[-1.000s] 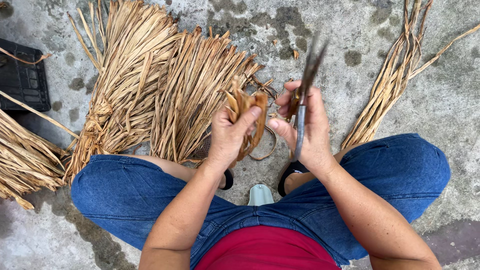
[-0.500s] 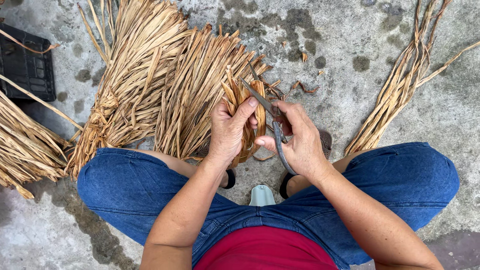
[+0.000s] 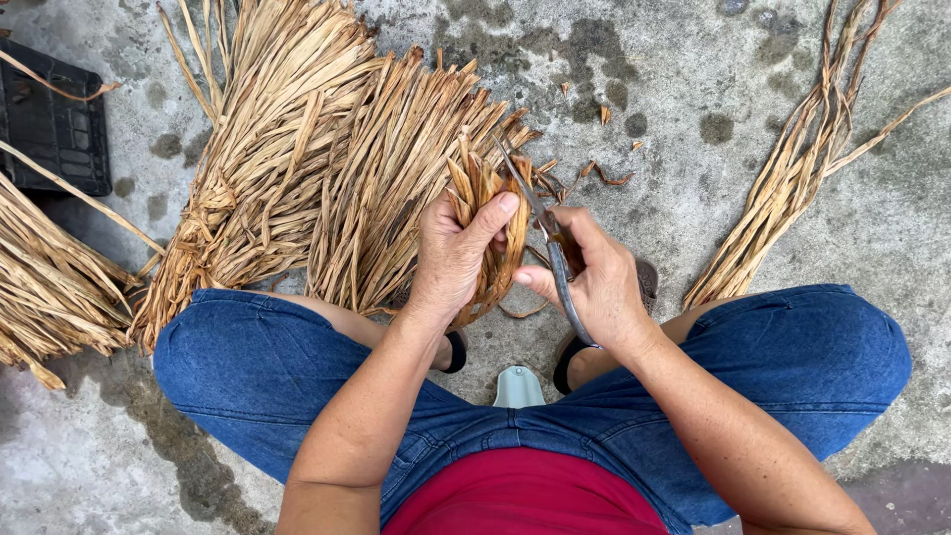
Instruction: The person sits cross-legged on a concrete floor and uses shears to trim the ends of dried plant stalks. They repeatedly pick up stalks, align them, and cut the tips, placing the trimmed pieces aside.
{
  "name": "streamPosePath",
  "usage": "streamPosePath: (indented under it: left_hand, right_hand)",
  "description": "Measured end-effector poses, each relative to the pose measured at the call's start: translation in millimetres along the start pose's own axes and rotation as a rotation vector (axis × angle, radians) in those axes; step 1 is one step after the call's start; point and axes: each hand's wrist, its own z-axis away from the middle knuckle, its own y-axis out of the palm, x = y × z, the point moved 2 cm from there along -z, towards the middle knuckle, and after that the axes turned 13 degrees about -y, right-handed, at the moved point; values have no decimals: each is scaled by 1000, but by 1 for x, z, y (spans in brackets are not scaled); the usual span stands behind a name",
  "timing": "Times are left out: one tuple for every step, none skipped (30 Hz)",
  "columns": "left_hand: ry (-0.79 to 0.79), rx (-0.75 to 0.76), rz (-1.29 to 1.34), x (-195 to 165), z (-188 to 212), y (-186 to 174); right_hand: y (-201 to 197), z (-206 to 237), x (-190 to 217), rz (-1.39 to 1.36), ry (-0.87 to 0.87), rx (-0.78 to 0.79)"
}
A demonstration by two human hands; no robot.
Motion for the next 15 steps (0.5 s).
streamPosePath:
  left_hand:
    - [1,-11,-19,0,0,0]
    - [0,-21,-38,1,1,0]
    - [-3,-19,-40,1,2,-1]
    - [-5,-14,-41,1,2,-1]
    - [-6,-10,-41,1,1,-2]
    - [-1,-3,-44,1,1,-2]
    - [3,2,-48,0,0,-3]
    - [6,6,-51,-1,0,-3]
    - [11,-2,-83,-1,0,-3]
    - [17,-8,-115,-3,0,-2]
    - [23,-14,-147,-4,0,-1]
    - [45,0,-161,-7,0,0]
    - [66,13,-175,-9,0,3]
    - [85,26,-190,-12,1,4]
    - [84,45,-175,-16,2,3]
  right_hand:
    - [-2,-1,2,19,-72,-9]
    - [-3,-2,5,37,-141,-17]
    - [-3,-2,5,36,-119,-13]
    - [-4,-2,5,37,-97,-9]
    - [-5,-2,4,39,-77,-5]
    - [-5,-2,2,26,-44,-3]
    - [-4,-2,1,12,-11,0]
    - [-3,-1,0,-3,23,4]
    - [-3,1,-1,-31,48,2]
    - [-3,3,-2,-59,72,-1]
    - [-3,4,-3,-85,96,-4]
    - [-2,4,-5,-139,121,-31]
    - [-1,4,-7,-194,147,-58]
    - [-1,4,-8,-250,175,-84]
    - [-2,3,-10,-307,209,-98]
